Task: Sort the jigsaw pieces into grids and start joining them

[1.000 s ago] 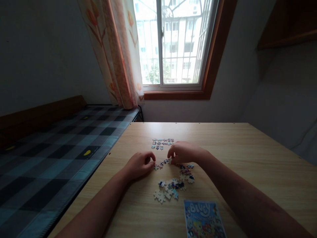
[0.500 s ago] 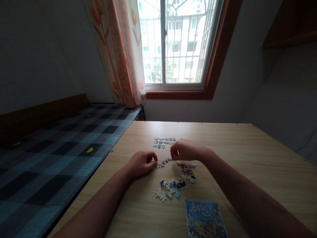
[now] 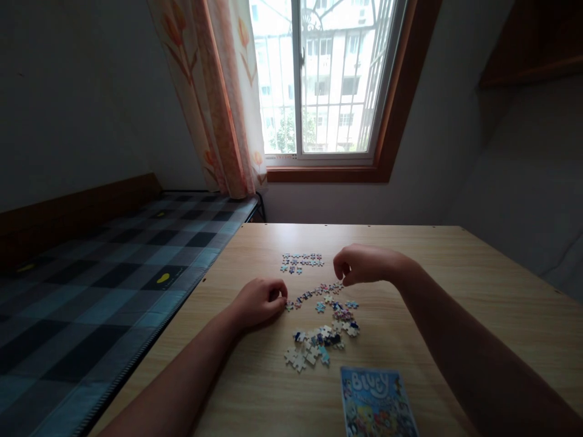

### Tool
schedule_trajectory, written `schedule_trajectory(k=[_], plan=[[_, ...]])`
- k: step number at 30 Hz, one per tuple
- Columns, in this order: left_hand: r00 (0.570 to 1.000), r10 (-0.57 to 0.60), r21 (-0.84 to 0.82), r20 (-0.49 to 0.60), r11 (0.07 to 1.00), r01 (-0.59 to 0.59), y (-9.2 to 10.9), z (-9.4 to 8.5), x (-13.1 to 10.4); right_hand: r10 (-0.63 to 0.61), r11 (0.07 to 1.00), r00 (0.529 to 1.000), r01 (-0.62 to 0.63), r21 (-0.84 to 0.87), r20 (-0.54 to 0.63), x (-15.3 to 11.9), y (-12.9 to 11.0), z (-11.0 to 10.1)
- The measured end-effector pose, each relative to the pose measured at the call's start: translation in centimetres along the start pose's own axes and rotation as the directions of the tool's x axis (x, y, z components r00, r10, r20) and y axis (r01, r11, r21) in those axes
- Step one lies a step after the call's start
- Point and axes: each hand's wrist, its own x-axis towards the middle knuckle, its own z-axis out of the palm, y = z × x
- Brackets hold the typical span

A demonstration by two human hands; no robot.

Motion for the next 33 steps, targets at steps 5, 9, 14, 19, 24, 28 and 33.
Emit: schedule_trajectory(k=[5,9,14,19,24,28,33], plan=[[0.998,0.058,0.061,-0.038,0.997,-0.056,0.0,0.2,-0.1,0.08,0.995,0.996,-0.078,-0.06,0.028,-0.2,0.3,0.0],[0.929,0.209,0.217,-0.304,0.965,-0.146,0.6,0.1,-0.3,-0.032,0.99,0.993,0.016,-0.143,-0.112,0.1,-0.1,0.3],[0.82,0.331,0.351,-0.467,0.92,-0.171,0.8,-0.1,-0.3,-0.125,0.986,0.971,0.099,-0.135,-0.202,-0.1,-0.8,0.0],[0.835,0.331,0.38,-0.44,0.911,-0.162,0.4,0.2,-0.2,-0.089,0.99,0.986,0.071,-0.125,-0.144,-0.5,-1.1,-0.2],[0.882,0.301,0.368,-0.363,0.916,-0.161,0.6,0.2,-0.2,0.015,0.994,1.0,-0.012,-0.113,0.026,-0.4,-1.1,0.2],[0.897,0.268,0.342,-0.351,0.929,-0.144,0.6,0.2,-0.3,0.09,0.987,0.988,-0.071,-0.144,0.126,0.2,-1.4,0.9],[0.904,0.264,0.339,-0.335,0.929,-0.146,0.4,0.3,-0.2,0.112,0.976,0.983,-0.081,-0.204,0.147,1.1,-2.3,2.2]])
